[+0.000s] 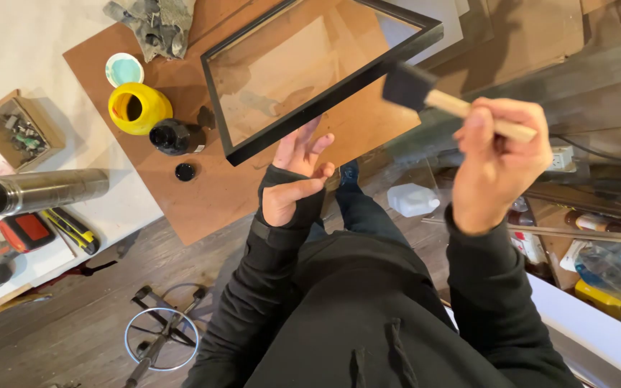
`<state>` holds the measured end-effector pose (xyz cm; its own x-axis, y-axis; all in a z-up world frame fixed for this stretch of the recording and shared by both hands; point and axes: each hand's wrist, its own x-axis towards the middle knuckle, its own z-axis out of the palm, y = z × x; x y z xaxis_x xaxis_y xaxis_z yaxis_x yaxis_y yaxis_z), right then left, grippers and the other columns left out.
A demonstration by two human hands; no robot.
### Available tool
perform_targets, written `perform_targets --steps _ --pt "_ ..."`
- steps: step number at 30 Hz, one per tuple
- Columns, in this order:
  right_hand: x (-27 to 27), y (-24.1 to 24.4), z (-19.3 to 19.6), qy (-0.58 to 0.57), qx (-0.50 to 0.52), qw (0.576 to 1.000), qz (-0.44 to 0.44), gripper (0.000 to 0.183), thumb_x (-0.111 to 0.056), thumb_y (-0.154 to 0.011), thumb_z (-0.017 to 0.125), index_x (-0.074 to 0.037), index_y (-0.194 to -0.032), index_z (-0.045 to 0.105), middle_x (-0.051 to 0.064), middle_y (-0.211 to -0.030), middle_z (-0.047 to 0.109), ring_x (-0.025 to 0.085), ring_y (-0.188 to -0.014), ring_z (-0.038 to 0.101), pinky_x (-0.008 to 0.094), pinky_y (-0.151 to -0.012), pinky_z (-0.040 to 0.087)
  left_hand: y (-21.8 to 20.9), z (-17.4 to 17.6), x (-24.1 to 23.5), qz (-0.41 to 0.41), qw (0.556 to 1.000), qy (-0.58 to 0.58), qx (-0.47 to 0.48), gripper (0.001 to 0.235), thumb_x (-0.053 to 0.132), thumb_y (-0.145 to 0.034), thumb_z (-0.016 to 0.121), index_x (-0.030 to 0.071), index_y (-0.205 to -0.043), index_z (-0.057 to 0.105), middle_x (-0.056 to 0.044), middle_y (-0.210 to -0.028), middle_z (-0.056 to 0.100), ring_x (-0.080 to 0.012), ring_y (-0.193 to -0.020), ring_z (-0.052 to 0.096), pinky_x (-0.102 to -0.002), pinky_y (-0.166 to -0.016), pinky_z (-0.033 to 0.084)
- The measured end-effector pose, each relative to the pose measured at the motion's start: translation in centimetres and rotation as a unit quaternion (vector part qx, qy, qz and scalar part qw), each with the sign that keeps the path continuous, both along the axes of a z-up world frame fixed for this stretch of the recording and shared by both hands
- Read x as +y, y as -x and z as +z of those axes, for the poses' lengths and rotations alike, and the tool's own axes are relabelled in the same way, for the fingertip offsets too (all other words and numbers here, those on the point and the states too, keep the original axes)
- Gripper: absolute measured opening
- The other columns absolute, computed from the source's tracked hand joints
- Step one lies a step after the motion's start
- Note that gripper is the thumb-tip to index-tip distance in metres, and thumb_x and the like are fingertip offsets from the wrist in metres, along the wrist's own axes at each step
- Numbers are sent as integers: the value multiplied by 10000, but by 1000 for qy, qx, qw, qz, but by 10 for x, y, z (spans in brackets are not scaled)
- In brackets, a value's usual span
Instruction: The recorder is applying black paint to the edges of a wooden picture frame using a foam brush.
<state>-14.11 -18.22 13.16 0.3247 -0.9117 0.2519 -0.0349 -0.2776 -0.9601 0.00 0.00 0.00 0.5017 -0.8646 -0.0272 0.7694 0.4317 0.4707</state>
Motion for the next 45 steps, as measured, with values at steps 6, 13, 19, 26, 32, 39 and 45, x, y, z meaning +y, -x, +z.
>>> perform_targets --steps 6,13,19,26,32,39,45 --pt "57 -25 5 20 117 964 238 119 -60 -891 821 -25 -968 737 32 -765 655 83 -604 524 220 -553 376 3 10 -6 38 997 -15 -67 871 -125 -773 617 155 -1578 439 -82 -1654 358 -241 -1478 426 -386 -1117 451" --pt "-11 -5 -17 43 79 983 162 45 -2 -979 739 1 -989 695 68 -991 712 94 -768 616 209 -660 489 2 23 -2 16 999 -38 -13 938 -104 -749 641 194 -1601 388 -72 -1723 313 -228 -1402 451 -356 -955 463" --pt "-66 24 -17 35 -37 999 13 140 -9 -1151 659 26 -1018 638 105 -1096 664 108 -714 622 243 -664 539 3 19 0 13 998 -59 -17 997 -120 -744 609 252 -1635 361 -63 -1735 279 -226 -1349 459 -344 -933 460" --pt "-24 8 -12 27 91 985 147 83 -22 -1030 724 48 -1049 682 77 -868 709 87 -629 513 229 -549 365 8 26 -3 27 999 -33 -11 993 -128 -754 587 256 -1642 367 -64 -1741 297 -225 -1360 471 -329 -930 459" --pt "-75 32 -23 55 -12 997 54 92 -25 -1118 665 41 -1057 648 86 -1037 665 108 -773 643 234 -678 530 9 23 -1 28 998 -53 -22 1003 -122 -745 590 264 -1642 360 -51 -1734 290 -217 -1347 465 -334 -931 455" --pt "-54 25 -23 7 12 987 159 102 -37 -1095 673 51 -1110 625 82 -963 696 118 -807 668 231 -668 534 12 22 0 23 999 -46 -12 1007 -113 -752 591 271 -1646 331 -42 -1742 288 -223 -1350 454 -349 -943 447" --pt "-83 37 -20 15 -28 997 70 74 -26 -1177 678 35 -1188 638 92 -949 703 104 -754 650 217 -696 525 13 25 -1 18 998 -57 -1 1022 -114 -739 583 258 -1655 326 -45 -1734 282 -223 -1325 449 -348 -912 442"
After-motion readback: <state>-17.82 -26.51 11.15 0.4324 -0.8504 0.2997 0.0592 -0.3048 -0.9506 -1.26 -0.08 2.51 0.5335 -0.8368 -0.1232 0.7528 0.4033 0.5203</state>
